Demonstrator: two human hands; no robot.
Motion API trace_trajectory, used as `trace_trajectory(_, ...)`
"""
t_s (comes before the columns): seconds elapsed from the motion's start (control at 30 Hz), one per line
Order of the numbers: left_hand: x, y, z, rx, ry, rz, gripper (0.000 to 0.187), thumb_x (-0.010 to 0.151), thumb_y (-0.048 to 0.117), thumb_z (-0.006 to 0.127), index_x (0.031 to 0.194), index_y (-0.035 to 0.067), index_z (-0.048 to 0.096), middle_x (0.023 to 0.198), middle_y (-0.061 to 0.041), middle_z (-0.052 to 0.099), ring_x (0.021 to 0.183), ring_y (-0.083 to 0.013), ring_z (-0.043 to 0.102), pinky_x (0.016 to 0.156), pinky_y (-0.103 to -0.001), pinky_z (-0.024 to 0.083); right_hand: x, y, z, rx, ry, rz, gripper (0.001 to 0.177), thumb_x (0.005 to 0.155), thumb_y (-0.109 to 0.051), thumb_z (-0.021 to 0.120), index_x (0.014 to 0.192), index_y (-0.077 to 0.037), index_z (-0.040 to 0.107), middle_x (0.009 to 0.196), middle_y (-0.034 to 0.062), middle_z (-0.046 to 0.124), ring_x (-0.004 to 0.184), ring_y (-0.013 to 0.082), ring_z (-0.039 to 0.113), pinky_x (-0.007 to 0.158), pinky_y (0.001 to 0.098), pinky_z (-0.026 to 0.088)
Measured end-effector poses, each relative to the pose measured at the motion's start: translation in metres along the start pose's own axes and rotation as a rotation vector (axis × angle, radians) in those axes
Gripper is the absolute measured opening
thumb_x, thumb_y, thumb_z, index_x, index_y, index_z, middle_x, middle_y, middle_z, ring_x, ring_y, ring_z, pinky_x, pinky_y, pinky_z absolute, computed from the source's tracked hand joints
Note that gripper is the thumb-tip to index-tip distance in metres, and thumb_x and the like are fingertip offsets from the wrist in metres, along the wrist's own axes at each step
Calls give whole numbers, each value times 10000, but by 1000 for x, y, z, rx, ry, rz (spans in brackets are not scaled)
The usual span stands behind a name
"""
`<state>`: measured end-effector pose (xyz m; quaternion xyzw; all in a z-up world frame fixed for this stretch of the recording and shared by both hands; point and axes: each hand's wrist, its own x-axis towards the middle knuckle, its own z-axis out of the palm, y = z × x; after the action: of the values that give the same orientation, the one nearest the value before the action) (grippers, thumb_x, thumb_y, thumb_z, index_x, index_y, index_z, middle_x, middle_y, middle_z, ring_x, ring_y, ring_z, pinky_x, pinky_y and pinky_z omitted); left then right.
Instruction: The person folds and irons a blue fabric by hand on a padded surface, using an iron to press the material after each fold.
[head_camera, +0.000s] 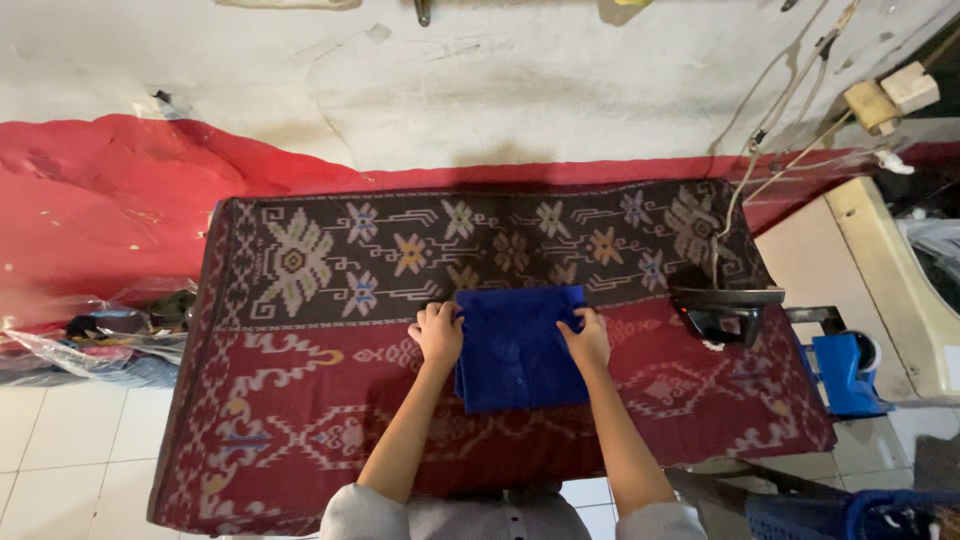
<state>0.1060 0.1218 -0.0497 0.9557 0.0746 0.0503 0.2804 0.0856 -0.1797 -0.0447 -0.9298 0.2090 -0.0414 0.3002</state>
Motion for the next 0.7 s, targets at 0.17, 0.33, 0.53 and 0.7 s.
trace_trajectory(0.17,7,-12,10,-252,-60,73,504,834,272,800,1254,151,549,1215,-48,649,1156,-295,619,969,-558,402,13,13,-2,290,41,-222,528,772,-328,855,1157,-33,648,1042,127,671,904,262,656,777,401,549)
trace_trajectory(0.33,27,-12,0,-118,-317,-19,647,766,328,865,1303,148,553,1161,-39,679,1170,-275,628,1040,-562,371,26,13,-5,416,-168,-169,430,816,-340,867,986,22,710,859,112,749,757,186,682,699,359,544)
trace_trajectory(0.53,31,7,-43,-46,-205,238,473,674,305,881,1092,186,695,1192,-65,660,1182,-324,590,924,-567,440,41,19,-18,434,-155,-297,494,800,-383,861,943,68,716,846,158,761,758,179,664,698,369,543)
trace_trajectory(0.7,32,32,-37,-170,-245,114,464,830,320,783,1230,185,591,1173,-68,709,1145,-327,662,922,-524,497,43,13,-20,95,44,-278,603,748,-356,927,1089,88,706,1014,256,722,934,370,705,797,445,560)
